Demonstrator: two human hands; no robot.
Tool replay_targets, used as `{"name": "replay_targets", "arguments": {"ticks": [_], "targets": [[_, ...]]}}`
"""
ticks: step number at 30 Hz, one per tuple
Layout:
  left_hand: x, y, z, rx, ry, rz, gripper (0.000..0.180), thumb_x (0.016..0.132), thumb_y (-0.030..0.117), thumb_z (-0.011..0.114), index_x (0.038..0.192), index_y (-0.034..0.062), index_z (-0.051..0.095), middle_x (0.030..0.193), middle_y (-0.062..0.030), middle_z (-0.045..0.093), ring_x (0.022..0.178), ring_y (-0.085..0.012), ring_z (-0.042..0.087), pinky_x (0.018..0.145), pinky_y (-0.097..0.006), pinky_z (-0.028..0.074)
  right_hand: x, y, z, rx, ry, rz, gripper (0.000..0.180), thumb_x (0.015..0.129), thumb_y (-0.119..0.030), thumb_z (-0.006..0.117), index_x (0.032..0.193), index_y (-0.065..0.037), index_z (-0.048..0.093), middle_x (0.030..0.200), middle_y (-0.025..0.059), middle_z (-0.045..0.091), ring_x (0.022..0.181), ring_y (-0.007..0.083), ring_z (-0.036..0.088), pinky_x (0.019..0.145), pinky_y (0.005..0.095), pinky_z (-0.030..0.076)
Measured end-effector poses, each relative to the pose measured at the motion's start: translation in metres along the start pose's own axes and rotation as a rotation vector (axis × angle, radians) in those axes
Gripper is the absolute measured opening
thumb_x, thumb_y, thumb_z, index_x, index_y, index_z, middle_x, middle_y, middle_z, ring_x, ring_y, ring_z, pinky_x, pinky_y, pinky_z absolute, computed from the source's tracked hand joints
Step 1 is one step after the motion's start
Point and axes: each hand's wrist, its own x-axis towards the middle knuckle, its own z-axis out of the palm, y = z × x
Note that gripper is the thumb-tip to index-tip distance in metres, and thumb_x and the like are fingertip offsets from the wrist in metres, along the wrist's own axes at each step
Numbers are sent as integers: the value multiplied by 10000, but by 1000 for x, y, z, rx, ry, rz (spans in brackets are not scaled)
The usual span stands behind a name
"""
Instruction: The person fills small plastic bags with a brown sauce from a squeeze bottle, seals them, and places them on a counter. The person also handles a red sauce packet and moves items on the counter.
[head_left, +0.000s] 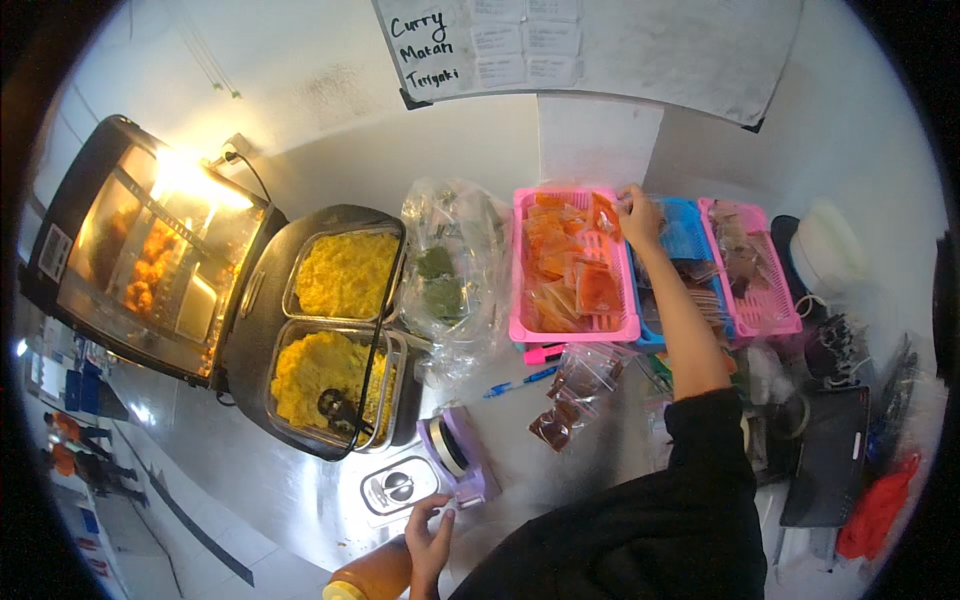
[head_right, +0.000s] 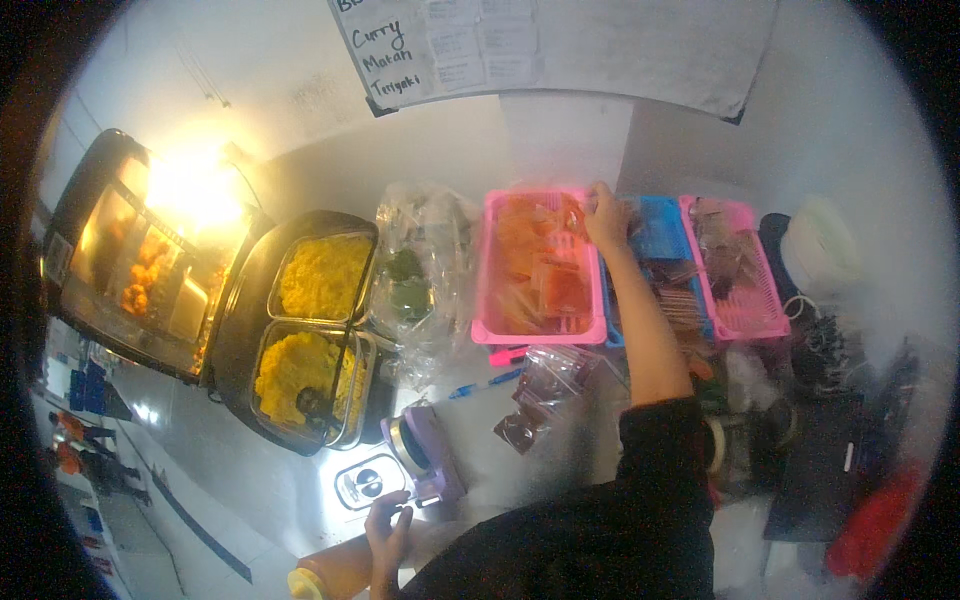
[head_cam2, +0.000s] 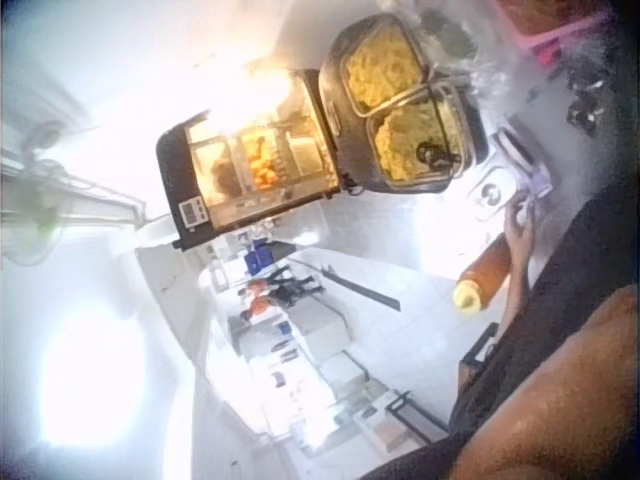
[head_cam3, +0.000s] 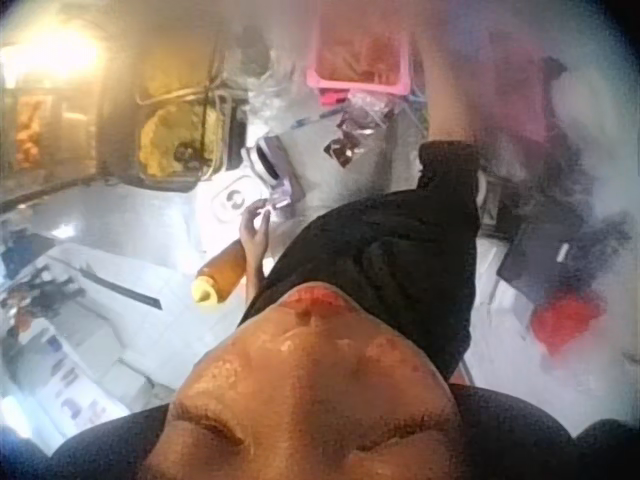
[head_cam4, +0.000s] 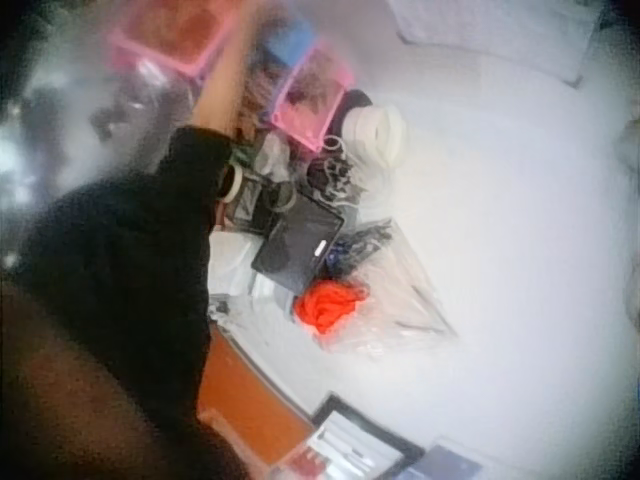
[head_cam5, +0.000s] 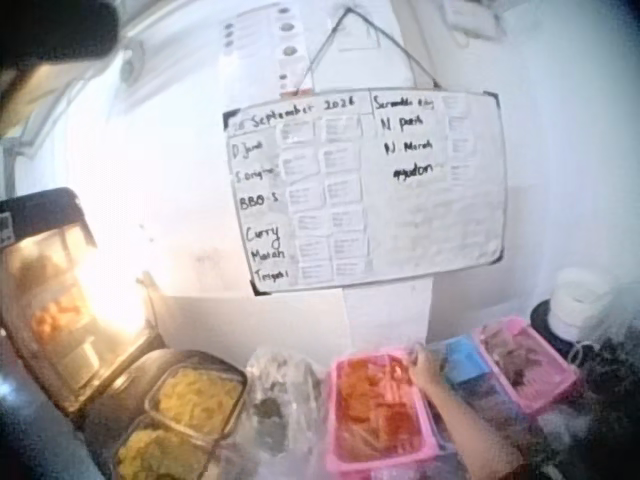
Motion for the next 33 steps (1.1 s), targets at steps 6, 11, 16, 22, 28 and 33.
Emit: {"name": "replay_targets", "arguments": {"ticks": [6,11,16,22,28,33], "targets": [[-3,19,7,-39,-52,64,168,722,40,546,887,35,512,922,-77,553,889,-169,501,765,-278,359,-31,-18,-46,786,-289,194,119,819,-104,459,917,-45,494,801,23,528,706,92,528,591,221,442],[-13,35,11,-72,-71,147,160,722,33,542,880,33,516,928,-79,551,888,-163,502,755,-269,365,-92,-89,-123,1078,-278,189,123,824,-83,440,907,-23,509,816,13,524,741,69,490,629,193,401],[-8,69,15,-286,-176,284,201,728,8,529,926,5,492,939,-95,541,895,-165,501,787,-268,365,-159,-175,-186,745,-131,-283,103,815,-36,444,897,9,488,885,41,503,850,80,467,716,179,385],[-13,172,18,-701,-324,423,456,727,-1,536,1120,30,308,1076,-114,449,963,-160,461,809,-281,357,-215,-242,-233,825,-165,-393,96,796,30,434,881,44,477,867,48,473,819,77,456,691,177,390],[-32,203,16,-815,-367,411,417,733,-17,534,1093,15,327,1028,-83,455,966,-136,447,839,-271,342,-238,-260,-257,730,-166,-514,99,800,30,418,880,48,473,854,56,451,797,85,454,641,177,408],[-40,201,12,-779,-380,495,362,723,-49,533,1042,-1,368,1003,-66,463,965,-122,445,837,-249,340,-249,-270,-269,803,-113,-474,102,776,26,463,852,0,526,778,75,482,687,94,482,573,180,387]]}}
